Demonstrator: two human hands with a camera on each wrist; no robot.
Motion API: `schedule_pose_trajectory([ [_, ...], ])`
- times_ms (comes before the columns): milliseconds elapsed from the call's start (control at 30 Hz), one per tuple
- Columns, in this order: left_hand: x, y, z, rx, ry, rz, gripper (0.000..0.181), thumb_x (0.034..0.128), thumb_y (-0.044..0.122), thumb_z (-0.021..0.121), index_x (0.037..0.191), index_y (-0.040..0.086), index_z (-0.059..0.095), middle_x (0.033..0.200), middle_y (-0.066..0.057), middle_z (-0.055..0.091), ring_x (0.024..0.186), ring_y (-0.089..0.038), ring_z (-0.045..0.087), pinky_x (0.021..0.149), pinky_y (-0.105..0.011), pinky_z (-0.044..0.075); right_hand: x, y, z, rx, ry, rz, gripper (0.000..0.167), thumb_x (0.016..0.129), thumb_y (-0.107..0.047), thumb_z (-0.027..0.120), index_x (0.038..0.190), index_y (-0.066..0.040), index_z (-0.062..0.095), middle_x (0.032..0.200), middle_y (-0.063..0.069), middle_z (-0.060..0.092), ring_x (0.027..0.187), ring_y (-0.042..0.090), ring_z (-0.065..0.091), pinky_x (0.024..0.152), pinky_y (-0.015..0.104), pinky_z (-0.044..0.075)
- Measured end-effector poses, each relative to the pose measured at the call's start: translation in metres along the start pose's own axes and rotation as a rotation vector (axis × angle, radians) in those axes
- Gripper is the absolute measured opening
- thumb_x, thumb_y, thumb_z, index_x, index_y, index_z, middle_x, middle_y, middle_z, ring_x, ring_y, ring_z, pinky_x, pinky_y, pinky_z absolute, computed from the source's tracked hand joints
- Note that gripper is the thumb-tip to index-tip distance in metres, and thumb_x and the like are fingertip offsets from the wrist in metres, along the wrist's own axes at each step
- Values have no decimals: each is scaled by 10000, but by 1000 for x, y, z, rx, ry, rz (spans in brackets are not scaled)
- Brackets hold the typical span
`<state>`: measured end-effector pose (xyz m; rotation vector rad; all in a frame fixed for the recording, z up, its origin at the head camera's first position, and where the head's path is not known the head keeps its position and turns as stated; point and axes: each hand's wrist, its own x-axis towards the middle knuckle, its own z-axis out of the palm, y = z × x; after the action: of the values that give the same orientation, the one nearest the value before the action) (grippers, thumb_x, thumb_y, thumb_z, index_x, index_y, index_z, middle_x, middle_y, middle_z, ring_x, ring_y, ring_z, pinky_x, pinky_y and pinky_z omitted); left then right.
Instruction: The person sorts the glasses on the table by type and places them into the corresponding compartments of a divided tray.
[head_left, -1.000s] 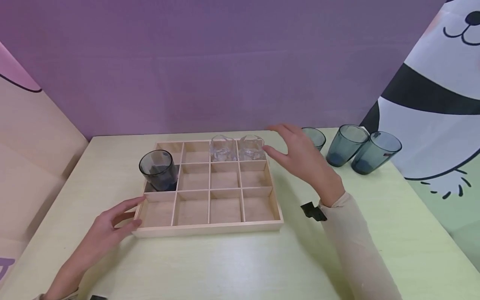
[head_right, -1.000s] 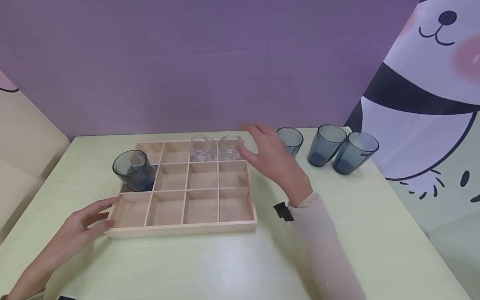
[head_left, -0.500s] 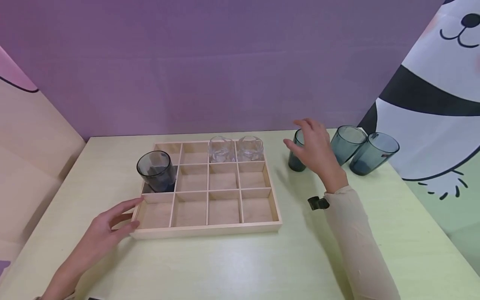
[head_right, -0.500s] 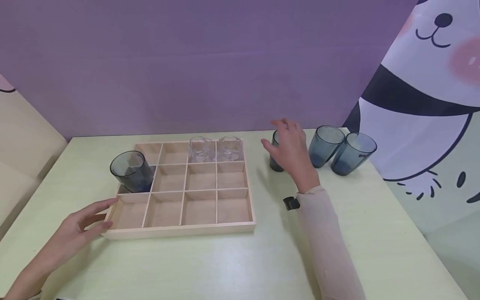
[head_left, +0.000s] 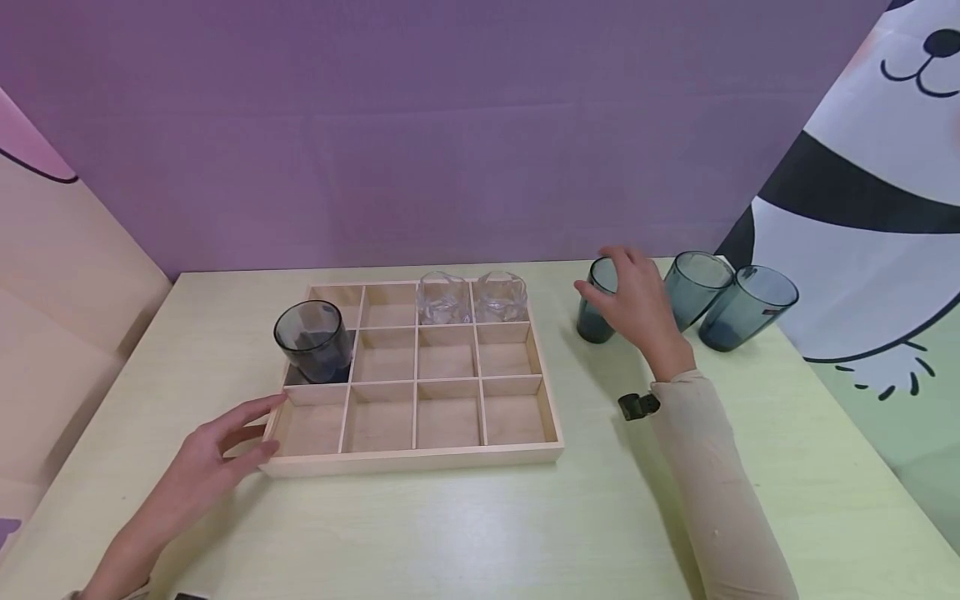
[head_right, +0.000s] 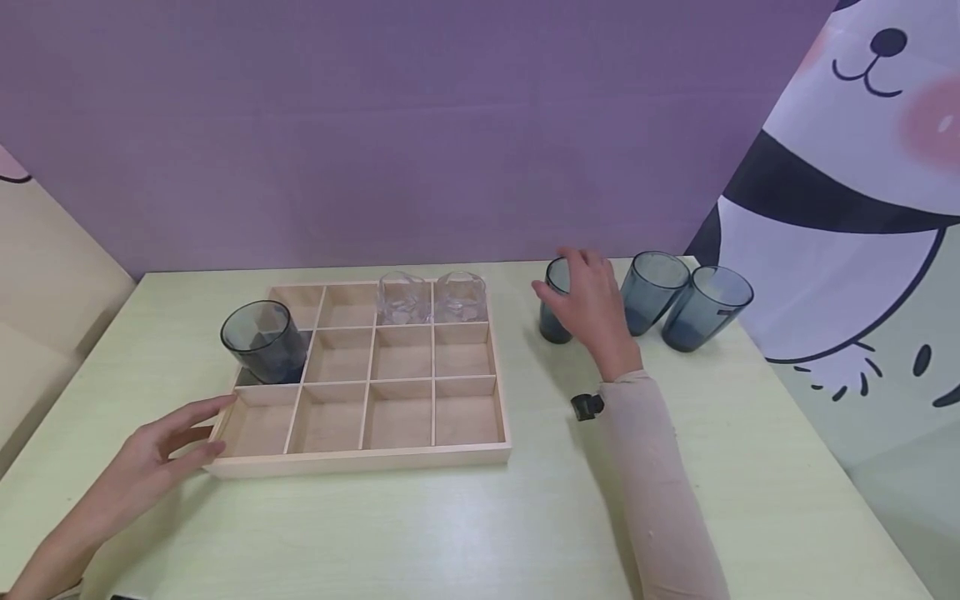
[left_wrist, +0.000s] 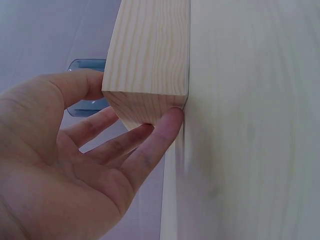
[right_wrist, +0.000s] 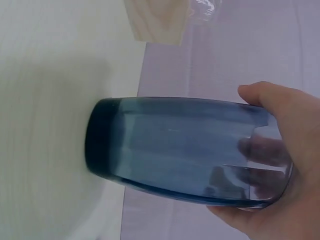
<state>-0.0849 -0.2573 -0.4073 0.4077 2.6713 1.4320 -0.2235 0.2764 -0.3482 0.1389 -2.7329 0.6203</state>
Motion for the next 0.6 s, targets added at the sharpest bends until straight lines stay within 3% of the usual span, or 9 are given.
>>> schedule_pose_trajectory([
  [333,-1,0,-1,7,3,1,539,962,193,685,1468,190,498,1518,-96,437,1193,-210,588,794,-239,555,0,-2,1,-12,14,5,557,892,-388,738,1297,-48,561,1395,228,495,1230,452,473,997,627,384],
  [600,-1,-1,-1,4,-5,-8,530,977,223,667,1475,200,489,1527,-79,426,1196,-104,569,819,-244,551,-2,-2,2,-26,30,9,522,879,-364,742,1284,-82,574,1353,269,513,952,421,579,770,584,468],
])
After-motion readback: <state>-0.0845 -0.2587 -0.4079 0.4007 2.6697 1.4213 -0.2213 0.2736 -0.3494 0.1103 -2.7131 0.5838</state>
